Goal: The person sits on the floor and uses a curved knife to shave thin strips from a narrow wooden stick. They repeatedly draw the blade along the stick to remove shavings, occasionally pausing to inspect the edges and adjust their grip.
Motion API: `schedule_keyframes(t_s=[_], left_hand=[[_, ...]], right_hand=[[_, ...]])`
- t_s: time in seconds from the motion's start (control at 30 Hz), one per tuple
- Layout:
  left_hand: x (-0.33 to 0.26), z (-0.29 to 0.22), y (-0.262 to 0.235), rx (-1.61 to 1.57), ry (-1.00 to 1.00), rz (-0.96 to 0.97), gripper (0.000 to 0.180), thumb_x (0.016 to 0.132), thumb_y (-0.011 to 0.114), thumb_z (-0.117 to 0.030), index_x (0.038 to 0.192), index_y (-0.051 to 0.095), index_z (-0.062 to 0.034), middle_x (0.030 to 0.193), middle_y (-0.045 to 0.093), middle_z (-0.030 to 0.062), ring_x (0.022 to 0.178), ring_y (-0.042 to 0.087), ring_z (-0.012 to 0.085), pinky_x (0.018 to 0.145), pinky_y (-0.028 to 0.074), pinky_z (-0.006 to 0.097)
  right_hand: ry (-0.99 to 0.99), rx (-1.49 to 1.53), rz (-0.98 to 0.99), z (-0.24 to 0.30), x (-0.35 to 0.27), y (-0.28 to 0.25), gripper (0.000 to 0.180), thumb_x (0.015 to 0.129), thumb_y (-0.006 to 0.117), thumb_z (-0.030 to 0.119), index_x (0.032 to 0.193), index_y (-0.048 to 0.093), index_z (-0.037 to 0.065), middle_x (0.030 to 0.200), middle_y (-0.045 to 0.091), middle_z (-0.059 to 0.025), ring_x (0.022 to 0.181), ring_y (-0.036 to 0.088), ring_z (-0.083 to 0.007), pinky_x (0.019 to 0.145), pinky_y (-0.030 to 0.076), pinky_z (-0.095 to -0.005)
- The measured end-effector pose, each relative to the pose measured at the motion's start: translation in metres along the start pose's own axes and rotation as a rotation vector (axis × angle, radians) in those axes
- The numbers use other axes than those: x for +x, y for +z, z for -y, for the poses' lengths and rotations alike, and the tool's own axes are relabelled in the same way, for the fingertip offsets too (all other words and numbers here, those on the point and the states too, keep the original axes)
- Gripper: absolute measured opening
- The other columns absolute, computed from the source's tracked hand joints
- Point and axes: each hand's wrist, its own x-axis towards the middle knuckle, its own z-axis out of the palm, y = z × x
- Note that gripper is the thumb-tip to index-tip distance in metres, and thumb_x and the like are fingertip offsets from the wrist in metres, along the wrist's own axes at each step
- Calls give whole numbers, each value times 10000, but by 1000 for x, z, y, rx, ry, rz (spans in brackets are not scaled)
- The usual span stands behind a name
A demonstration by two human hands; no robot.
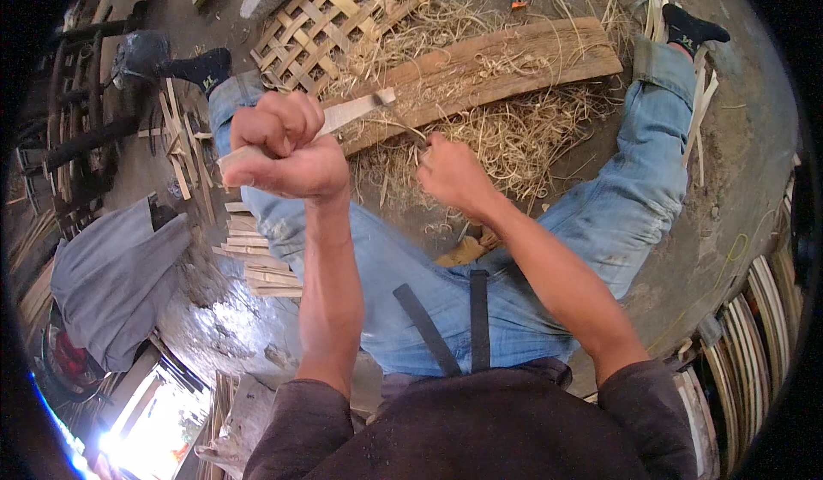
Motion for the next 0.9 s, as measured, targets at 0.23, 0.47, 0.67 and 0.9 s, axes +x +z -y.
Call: schedule_keyframes(t_s=[0.23,0.47,0.67,0.9], left_hand=[[-3,-5,-22,-193,-75,194,679,820,550,-743,686,299,-126,571,256,-30,494,170,74,467,135,271],[-6,-8,-28,-190,-90,222,688,797,581,-745,696,307,-121,583,258,-29,508,174,77,478,137,279],[0,-2,-29,-214,-73,227,686,800,576,-745,698,308,-122,581,253,-26,506,173,81,481,136,278],[0,-6,-31,-169,-52,127,689,804,572,-744,691,299,-122,579,244,-27,502,168,80,481,134,274]], right_hand=[[-278,70,73,-2,-13,-27,403,745,632,168,1033,554,-102,856,648,-298,828,646,-451,760,513,-469],[-242,116,77,-9,-8,-26,421,742,622,168,1046,553,-115,801,633,-313,796,648,-444,730,513,-465],[-181,56,15,-21,1,-10,451,751,615,158,1118,552,-96,832,648,-295,821,653,-445,764,520,-454],[-81,14,29,-17,5,-11,430,746,618,184,1080,554,-80,869,642,-309,860,645,-448,798,509,-481]])
